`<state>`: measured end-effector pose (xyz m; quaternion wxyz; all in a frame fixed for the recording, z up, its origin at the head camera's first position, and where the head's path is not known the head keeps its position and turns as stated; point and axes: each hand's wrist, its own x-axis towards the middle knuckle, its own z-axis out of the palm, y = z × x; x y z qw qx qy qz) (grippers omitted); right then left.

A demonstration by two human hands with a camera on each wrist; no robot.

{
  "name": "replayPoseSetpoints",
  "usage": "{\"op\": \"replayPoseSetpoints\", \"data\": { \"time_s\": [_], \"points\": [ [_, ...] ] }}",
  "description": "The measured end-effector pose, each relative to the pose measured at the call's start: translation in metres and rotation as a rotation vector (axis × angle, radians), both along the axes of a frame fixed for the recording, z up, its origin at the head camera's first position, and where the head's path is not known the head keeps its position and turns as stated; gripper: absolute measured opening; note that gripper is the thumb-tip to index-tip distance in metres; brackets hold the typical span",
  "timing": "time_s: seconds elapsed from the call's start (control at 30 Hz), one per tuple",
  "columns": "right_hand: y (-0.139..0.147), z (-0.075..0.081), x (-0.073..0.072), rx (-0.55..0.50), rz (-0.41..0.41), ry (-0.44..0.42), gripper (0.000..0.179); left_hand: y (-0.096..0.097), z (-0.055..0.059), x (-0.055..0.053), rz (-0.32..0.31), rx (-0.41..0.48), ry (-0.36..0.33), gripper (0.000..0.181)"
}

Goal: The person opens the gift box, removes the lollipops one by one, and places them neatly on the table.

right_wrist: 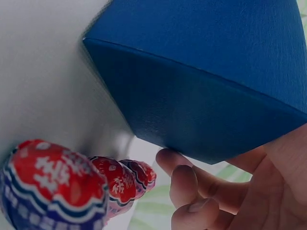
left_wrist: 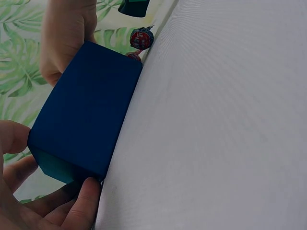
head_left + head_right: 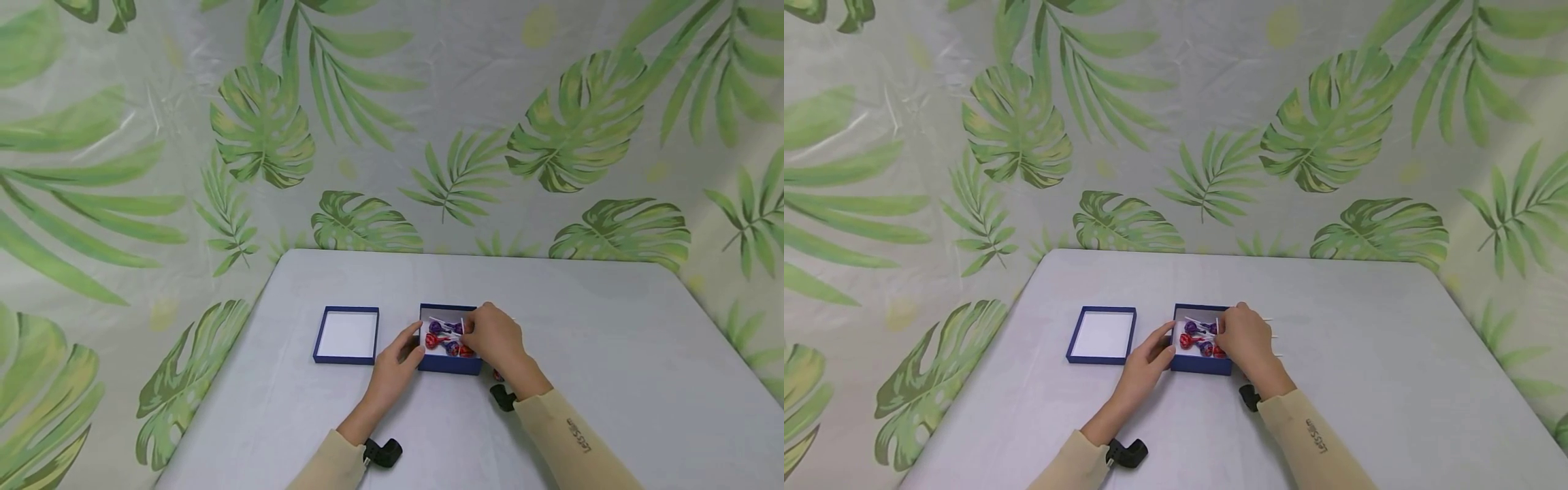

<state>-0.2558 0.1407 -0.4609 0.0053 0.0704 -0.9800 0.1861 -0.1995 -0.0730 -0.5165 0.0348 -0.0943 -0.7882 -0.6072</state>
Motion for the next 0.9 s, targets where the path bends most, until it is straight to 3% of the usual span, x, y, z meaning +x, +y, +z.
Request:
{"op": "replayPoseSetpoints", "data": {
  "time_s": [0.17, 0.67, 0.9],
  "points": [
    [-0.0004, 0.0004, -0.0009, 0.017, 0.007, 0.003, 0.027, -0.0008, -0.0057, -0.0031, -0.001, -0.014, 0.001, 0.047],
    [0.0002, 0.0040, -0.0007, 0.031, 0.029, 0.069, 0.017, 0.0000, -0.0039, -0.0021, 0.002, -0.014, 0.014, 0.047],
    [0.0013, 0.0087, 0.0013, 0.002, 0.022, 0.094, 0.007, 0.0000, -0.0041, -0.0025, 0.005, -0.009, -0.017, 0.049]
  ]
}}
